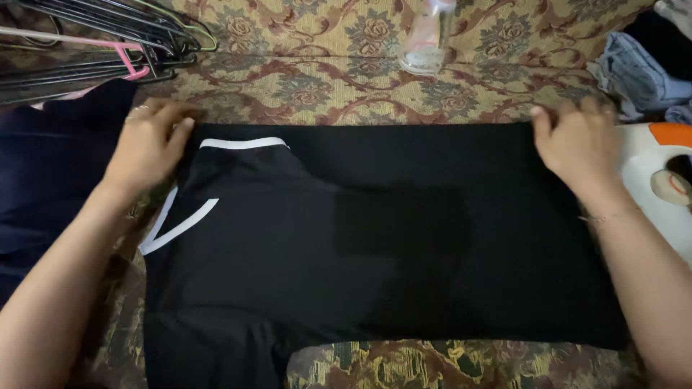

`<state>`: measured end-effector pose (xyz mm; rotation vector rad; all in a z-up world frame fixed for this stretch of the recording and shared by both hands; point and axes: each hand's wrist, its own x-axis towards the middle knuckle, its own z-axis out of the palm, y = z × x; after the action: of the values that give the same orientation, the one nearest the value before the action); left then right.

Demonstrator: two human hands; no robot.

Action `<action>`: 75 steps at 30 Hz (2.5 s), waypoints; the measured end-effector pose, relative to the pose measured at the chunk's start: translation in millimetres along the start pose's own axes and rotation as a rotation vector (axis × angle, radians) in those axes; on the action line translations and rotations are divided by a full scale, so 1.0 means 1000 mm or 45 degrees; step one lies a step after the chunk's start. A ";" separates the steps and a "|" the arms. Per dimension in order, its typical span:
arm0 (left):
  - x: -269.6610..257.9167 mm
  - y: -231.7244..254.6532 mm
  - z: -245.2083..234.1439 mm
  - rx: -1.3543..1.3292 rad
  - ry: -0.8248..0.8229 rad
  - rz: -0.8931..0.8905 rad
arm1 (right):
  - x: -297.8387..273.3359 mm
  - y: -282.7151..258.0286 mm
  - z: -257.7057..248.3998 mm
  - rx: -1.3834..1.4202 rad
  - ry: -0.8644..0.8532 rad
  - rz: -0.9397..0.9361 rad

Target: Ironing and folding a black t-shirt on a patterned sofa.

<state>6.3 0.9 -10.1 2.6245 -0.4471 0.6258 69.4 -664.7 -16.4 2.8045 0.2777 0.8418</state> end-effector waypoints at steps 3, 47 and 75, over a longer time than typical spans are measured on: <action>-0.002 -0.011 0.019 0.076 0.055 0.035 | 0.004 -0.008 0.017 -0.039 -0.040 0.037; 0.004 0.060 -0.027 -0.084 -0.310 -0.027 | -0.013 -0.051 -0.010 0.278 -0.494 0.124; -0.015 0.055 0.014 0.267 -0.315 0.113 | -0.009 -0.053 -0.018 0.297 -0.562 0.169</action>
<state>-22.8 -50.0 -12.4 2.9108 -0.6043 0.3930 45.3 -613.3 -19.3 3.1548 0.1254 0.2029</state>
